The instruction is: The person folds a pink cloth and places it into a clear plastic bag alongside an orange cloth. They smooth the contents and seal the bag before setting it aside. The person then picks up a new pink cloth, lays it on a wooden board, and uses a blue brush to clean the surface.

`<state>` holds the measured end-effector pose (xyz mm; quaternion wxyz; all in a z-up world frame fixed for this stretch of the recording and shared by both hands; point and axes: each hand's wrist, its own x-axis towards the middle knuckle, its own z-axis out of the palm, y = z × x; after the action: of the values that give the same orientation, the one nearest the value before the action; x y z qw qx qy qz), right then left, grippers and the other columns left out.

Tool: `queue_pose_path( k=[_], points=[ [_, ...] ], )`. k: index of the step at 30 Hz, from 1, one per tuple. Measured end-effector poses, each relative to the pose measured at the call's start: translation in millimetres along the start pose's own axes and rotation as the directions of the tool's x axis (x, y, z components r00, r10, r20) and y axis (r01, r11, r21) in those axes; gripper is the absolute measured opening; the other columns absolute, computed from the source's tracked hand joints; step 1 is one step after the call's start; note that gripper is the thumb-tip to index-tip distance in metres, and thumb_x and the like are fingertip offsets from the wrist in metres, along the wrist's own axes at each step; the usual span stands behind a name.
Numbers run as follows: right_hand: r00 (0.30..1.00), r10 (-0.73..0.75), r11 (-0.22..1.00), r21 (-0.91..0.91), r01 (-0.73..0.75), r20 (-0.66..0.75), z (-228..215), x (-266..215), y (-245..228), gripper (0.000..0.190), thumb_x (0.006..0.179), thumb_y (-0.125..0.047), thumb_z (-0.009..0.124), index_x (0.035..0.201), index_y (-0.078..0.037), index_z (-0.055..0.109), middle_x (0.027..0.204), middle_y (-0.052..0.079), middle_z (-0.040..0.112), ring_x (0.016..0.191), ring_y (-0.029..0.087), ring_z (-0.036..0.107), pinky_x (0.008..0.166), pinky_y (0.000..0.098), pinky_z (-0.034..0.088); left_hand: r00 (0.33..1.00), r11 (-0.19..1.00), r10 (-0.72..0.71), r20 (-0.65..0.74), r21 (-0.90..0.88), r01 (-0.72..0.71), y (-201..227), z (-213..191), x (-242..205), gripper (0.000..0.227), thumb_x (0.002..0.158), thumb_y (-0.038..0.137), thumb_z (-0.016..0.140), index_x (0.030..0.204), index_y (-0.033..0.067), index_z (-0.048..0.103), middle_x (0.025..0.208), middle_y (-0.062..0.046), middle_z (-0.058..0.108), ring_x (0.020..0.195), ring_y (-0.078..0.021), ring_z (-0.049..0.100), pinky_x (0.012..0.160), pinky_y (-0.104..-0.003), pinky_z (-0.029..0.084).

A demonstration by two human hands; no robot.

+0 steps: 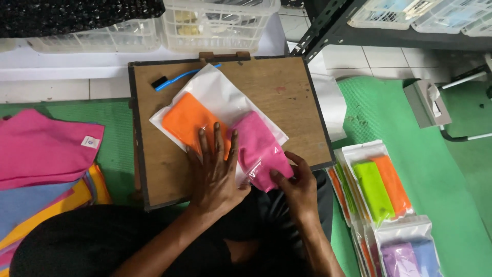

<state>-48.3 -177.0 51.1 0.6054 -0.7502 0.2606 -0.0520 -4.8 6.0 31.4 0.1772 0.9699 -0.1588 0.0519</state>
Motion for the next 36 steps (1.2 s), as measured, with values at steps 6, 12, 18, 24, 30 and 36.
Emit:
queue_pose_path(
  k=[6,12,18,24,30,36],
  points=[
    [0.971,-0.18,0.984,-0.047,0.174,-0.156,5.0,30.3,8.3,0.031,0.081,-0.01,0.085,0.111,-0.006,0.079,0.077,0.011,0.069,0.068,0.015,0.063,0.06,0.0281,0.055,0.996,0.995,0.078,0.036,0.059,-0.08,-1.9,4.4,-1.8,0.128,0.056,0.042,0.076,0.165,0.0119,0.018,0.167,-0.028,0.013,0.151,-0.0577,0.007,0.103,-0.086,0.017],
    [0.952,-0.209,0.967,-0.191,0.168,-0.223,9.0,51.9,13.1,0.041,0.078,-0.019,0.088,0.117,-0.014,0.076,0.089,0.012,0.076,0.074,0.018,0.068,0.067,0.0317,0.055,0.995,0.995,0.064,0.075,0.076,-0.069,-4.4,8.8,0.4,0.127,0.056,0.04,0.075,0.165,0.0129,0.016,0.168,-0.025,0.015,0.152,-0.0541,0.01,0.101,-0.088,0.016],
    [0.625,-0.758,0.624,-0.486,0.612,-0.187,6.9,2.5,-6.0,0.044,0.093,-0.027,0.078,0.128,-0.006,0.063,0.117,0.012,0.063,0.1,0.029,0.07,0.072,0.0336,0.06,0.988,0.995,0.009,0.155,-0.099,0.006,-29.8,-31.8,16.8,0.107,0.08,0.085,0.055,0.159,0.0141,0.038,0.158,-0.028,0.037,0.148,-0.0426,0.035,0.099,-0.072,0.034],
    [0.954,-0.297,0.955,0.004,0.297,0.049,54.9,-38.0,2.3,0.023,0.099,-0.011,0.056,0.114,-0.002,0.072,0.091,0.013,0.081,0.07,0.014,0.072,0.071,0.024,0.061,0.94,0.999,-0.018,-0.34,0.041,0.034,-107.6,-6.7,54.7,0.057,0.097,0.028,0.065,0.151,0.0115,0.056,0.161,-0.021,0.04,0.15,-0.0463,0.024,0.11,-0.064,0.028],
    [0.988,-0.065,0.972,0.231,0.032,0.138,74.3,-18.6,-10.0,0.037,0.092,-0.017,0.064,0.12,0.007,0.072,0.105,0.025,0.078,0.087,0.031,0.079,0.059,0.0307,0.059,0.89,0.979,-0.204,-0.408,-0.107,0.175,-128.1,24.1,62.0,0.067,0.091,0.04,0.076,0.146,0.0046,0.058,0.116,-0.014,0.062,0.115,-0.035,0.054,0.099,-0.049,0.039],
    [0.956,-0.193,0.969,0.111,0.221,-0.222,60.5,-10.5,62.2,0.047,0.084,-0.001,0.076,0.128,0.01,0.06,0.11,0.016,0.061,0.09,0.02,0.064,0.077,0.0295,0.056,0.928,0.919,-0.341,-0.149,-0.259,0.296,-129.2,-8.8,57.4,0.067,0.068,0.052,0.085,0.119,0.013,0.069,0.094,-0.01,0.068,0.086,-0.0363,0.069,0.074,-0.046,0.049]
  ],
)
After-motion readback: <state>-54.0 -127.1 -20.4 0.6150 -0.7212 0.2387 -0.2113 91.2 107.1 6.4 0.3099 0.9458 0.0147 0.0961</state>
